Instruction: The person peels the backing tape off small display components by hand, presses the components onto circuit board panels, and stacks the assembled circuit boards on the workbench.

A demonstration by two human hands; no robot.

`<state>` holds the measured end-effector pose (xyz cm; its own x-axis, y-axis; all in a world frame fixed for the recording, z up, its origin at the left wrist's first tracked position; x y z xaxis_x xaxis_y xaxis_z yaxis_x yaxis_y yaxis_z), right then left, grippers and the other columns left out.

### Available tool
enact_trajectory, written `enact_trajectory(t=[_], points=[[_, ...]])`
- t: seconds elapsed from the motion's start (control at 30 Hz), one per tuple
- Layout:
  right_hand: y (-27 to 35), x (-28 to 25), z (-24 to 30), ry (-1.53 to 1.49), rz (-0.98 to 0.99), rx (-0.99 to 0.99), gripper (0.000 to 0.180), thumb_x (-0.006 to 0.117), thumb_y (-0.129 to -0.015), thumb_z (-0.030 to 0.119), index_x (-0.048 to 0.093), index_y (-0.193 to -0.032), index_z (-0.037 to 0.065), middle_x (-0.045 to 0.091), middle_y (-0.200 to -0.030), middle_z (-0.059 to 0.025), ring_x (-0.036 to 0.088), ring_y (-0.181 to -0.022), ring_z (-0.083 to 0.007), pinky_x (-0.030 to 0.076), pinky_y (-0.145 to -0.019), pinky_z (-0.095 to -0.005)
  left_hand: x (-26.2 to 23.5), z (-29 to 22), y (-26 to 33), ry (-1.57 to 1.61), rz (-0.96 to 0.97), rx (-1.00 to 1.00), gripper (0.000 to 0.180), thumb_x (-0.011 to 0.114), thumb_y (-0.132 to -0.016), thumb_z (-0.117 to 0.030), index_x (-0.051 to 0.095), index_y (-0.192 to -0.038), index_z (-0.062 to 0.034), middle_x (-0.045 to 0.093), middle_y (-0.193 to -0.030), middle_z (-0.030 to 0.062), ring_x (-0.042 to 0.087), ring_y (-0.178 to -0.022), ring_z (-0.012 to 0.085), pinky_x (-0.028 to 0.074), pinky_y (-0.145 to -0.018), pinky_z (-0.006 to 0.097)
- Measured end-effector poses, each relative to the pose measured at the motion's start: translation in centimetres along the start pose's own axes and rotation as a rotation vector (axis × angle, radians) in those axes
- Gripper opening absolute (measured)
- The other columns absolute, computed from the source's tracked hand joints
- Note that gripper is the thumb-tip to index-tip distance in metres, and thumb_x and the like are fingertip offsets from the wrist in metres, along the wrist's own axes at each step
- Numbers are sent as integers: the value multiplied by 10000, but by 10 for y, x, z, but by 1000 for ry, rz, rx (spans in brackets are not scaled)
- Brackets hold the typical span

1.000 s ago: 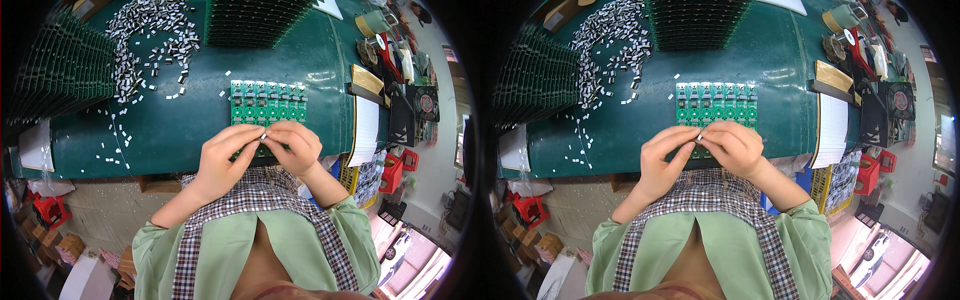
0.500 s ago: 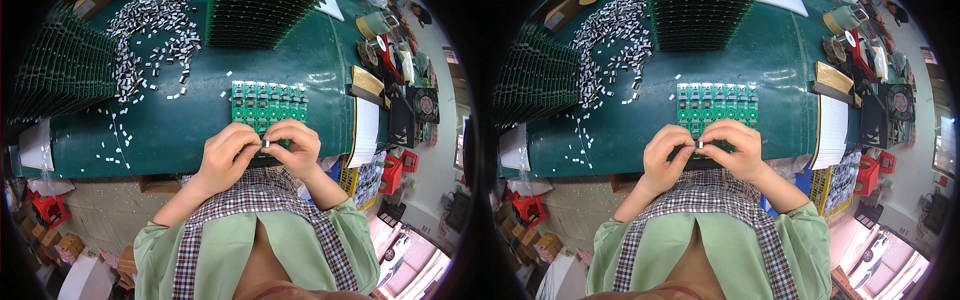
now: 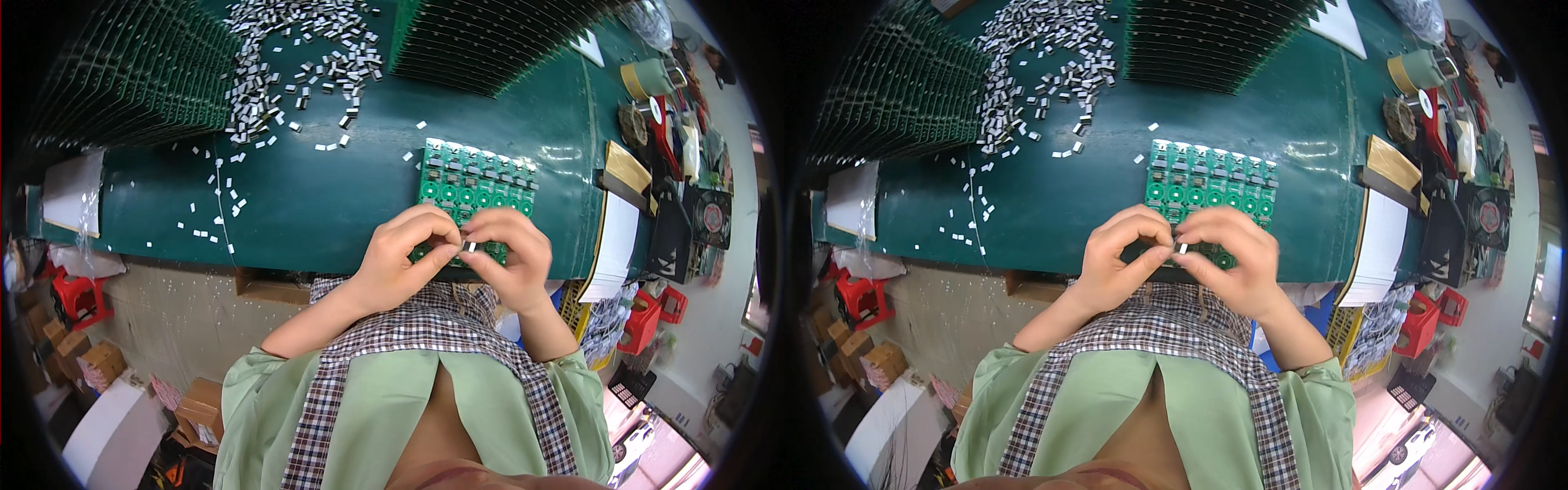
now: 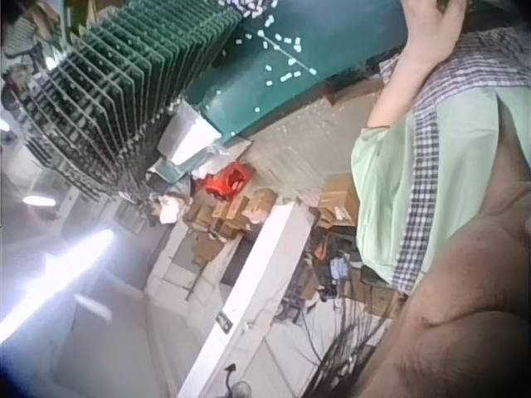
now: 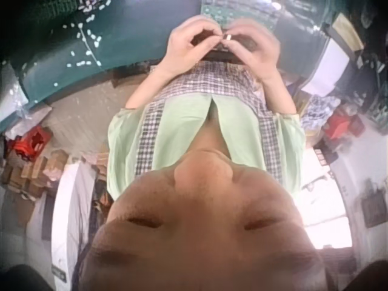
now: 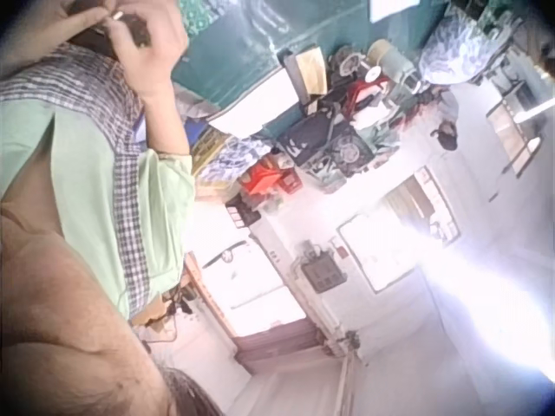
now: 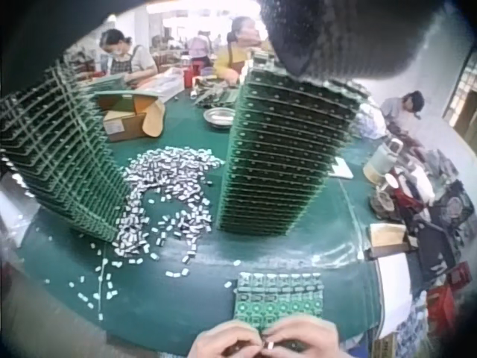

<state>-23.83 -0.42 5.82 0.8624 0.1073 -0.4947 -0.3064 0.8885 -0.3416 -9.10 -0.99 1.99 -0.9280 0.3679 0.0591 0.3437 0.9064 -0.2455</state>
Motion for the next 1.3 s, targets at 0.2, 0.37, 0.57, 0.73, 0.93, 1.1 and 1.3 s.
enact_trajectory(t=[0.2,0.37,0.57,0.73,0.93,1.1,1.3], points=[[4,-4,13,185,-57,-83,245,731,-659,-36,659,-889,9,656,-814,-102,651,-724,-197,530,-623,-282,-2,-10,0,-275,-72,203,177,685,-717,29,665,-892,10,661,-832,119,647,-744,213,511,-641,291],[4,-5,6,103,-79,-8,199,739,-668,-9,671,-853,17,664,-827,-98,654,-729,-199,525,-616,-275,-5,-9,-4,-277,-64,190,189,709,-685,37,661,-864,5,653,-811,113,640,-724,223,510,-626,288],[11,-4,-9,-104,-97,181,175,731,-685,-15,664,-845,1,664,-836,-105,652,-750,-194,528,-636,-276,-1,-11,-5,-304,-84,227,178,706,-685,41,663,-854,6,654,-815,113,638,-708,214,505,-603,284],[9,-3,-6,-54,-109,122,176,727,-685,-22,660,-847,2,663,-840,-107,652,-753,-193,529,-647,-272,-1,-8,-1,-318,-136,222,165,710,-679,37,659,-833,6,652,-808,110,635,-690,212,500,-587,280],[2,-17,-17,-13,-186,229,138,715,-699,-10,666,-827,1,661,-831,-102,642,-754,-201,515,-650,-281,-6,-20,-8,-438,-91,258,124,694,-692,3,625,-795,-8,630,-787,105,618,-684,249,491,-594,318],[-12,-25,-33,269,-124,186,138,689,-727,-20,672,-863,-5,653,-842,-104,643,-757,-184,521,-652,-276,-58,-18,-28,-689,-330,105,58,613,-786,-4,626,-843,-4,620,-820,108,596,-793,268,462,-717,332],[-12,-25,-36,-1,-162,309,160,684,-738,-11,676,-895,22,644,-860,-94,648,-752,-196,522,-645,-271,-61,-19,-23,-857,-303,22,83,668,-765,-69,618,-762,-3,599,-730,79,565,-737,223,436,-664,323]])
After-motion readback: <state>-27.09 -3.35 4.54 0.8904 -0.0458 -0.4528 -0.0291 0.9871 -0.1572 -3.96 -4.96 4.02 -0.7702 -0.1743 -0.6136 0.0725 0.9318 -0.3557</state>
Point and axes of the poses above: each hand's wrist, its own y-axis away from the middle knuckle, its own x-axis out of the palm, z = x × y, the point moved 5 cm from there along -y, towards the middle knuckle
